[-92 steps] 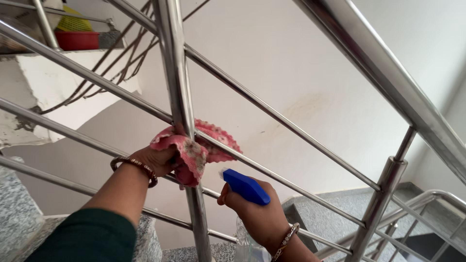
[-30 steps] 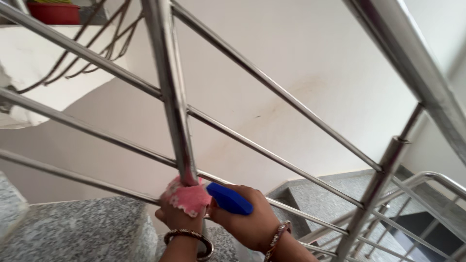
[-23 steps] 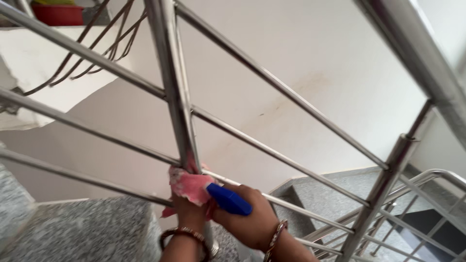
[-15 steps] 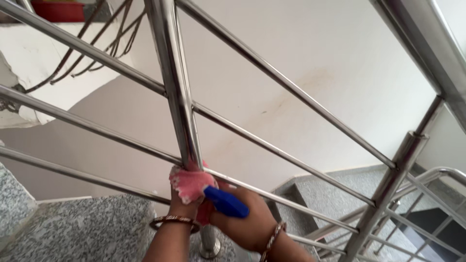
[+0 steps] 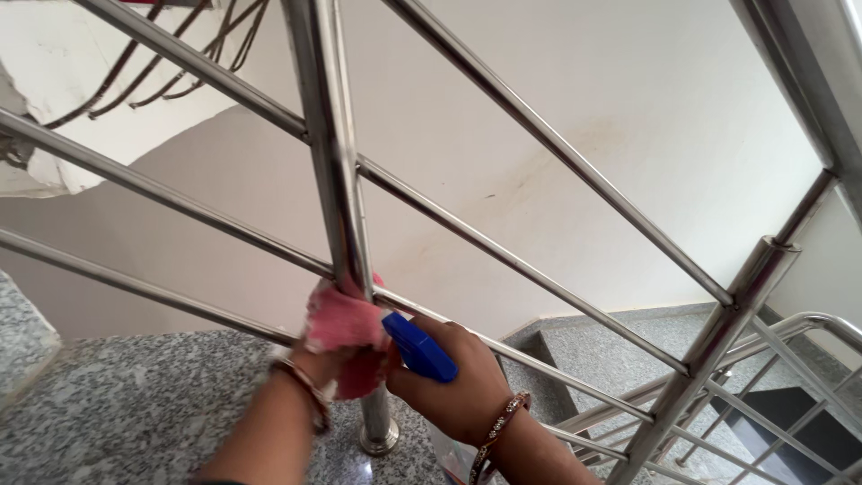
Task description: The person cleans a stainless steel stair handrail by spraying liquid from a spray bottle onto the metal bars and wiping them with a pink cloth.
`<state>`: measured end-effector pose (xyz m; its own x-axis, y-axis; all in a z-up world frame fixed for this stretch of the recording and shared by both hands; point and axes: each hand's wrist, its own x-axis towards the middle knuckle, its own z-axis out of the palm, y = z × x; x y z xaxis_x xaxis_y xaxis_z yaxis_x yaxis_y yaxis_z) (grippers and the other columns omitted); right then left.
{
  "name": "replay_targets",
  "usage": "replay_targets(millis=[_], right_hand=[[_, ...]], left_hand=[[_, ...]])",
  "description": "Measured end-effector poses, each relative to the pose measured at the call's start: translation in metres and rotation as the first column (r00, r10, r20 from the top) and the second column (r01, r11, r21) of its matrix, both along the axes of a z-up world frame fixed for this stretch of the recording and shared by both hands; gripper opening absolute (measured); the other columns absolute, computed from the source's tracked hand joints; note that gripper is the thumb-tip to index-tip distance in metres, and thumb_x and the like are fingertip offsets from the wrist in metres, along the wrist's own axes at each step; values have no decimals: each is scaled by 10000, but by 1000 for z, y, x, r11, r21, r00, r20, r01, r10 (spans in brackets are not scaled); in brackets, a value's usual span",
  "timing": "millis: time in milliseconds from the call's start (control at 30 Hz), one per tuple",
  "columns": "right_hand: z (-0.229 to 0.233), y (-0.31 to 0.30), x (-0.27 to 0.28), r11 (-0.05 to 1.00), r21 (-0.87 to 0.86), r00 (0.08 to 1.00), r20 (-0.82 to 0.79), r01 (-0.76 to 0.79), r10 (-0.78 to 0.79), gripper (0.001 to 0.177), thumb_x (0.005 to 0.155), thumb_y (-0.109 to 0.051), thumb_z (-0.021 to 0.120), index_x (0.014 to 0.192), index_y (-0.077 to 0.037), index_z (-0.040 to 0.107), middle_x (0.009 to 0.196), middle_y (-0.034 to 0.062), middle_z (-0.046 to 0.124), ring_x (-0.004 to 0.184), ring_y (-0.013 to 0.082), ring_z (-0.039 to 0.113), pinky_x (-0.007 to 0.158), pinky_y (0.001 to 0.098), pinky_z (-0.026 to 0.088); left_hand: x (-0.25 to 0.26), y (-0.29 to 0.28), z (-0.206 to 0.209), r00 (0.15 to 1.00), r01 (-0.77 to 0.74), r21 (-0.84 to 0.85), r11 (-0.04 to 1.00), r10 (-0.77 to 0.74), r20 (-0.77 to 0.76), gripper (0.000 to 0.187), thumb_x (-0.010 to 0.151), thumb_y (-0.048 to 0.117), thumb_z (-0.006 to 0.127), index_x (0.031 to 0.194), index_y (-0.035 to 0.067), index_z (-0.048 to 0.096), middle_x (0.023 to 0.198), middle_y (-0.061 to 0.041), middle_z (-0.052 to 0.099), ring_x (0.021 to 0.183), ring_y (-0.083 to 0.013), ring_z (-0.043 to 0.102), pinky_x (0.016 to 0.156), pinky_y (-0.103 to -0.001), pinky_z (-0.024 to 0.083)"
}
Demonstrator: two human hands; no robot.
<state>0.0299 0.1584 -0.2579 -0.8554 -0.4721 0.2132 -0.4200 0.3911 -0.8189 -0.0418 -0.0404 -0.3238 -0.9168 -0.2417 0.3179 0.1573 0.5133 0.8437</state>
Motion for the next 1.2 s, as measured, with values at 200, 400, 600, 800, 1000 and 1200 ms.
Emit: replay_targets(millis=[200,400,600,800,1000,1200], right_hand=[[-3,9,1,994,55,983,-151,-94,102,272,705,-310,751,924,-148,735,815,65,739,812,219,709,764,376,547],[1,26,-3,994,105,999,-10,-39,41,296,688,-329,742,927,-155,731,856,50,758,844,209,743,803,364,571],[-7,21,-1,976,204,996,-38,-73,82,305,679,-341,752,919,-156,723,830,82,750,809,229,735,760,364,570],[-10,12,0,979,116,985,-16,-170,173,275,708,-330,720,905,-138,712,795,64,755,765,222,754,726,353,583],[-16,10,3,974,147,985,29,-173,171,280,700,-320,719,912,-138,707,793,68,746,747,240,745,713,362,577],[-19,20,-2,966,201,983,-59,-160,175,307,712,-358,735,939,-153,711,829,47,752,798,231,743,758,377,572]], left_hand=[[4,47,-19,801,-530,46,847,517,-303,292,782,112,715,1029,27,583,960,-171,663,917,-324,659,861,-433,567],[9,67,-56,772,-631,-24,775,626,-109,527,887,214,648,1352,38,474,1132,-192,654,1021,-335,667,906,-450,553],[19,60,-95,917,-349,137,927,368,-153,718,935,309,538,1519,36,221,1396,-171,451,1275,-302,532,1106,-410,415],[44,57,-106,953,-282,-121,952,264,-145,852,898,356,561,1531,20,101,1507,-222,303,1384,-364,362,1102,-421,305],[77,70,-115,953,-278,-191,941,294,65,717,889,324,602,1443,49,239,1383,-191,417,1283,-341,450,1053,-421,371],[81,85,-113,898,-436,116,892,425,111,584,880,292,643,1354,78,377,1260,-159,531,1182,-319,538,1004,-422,437]])
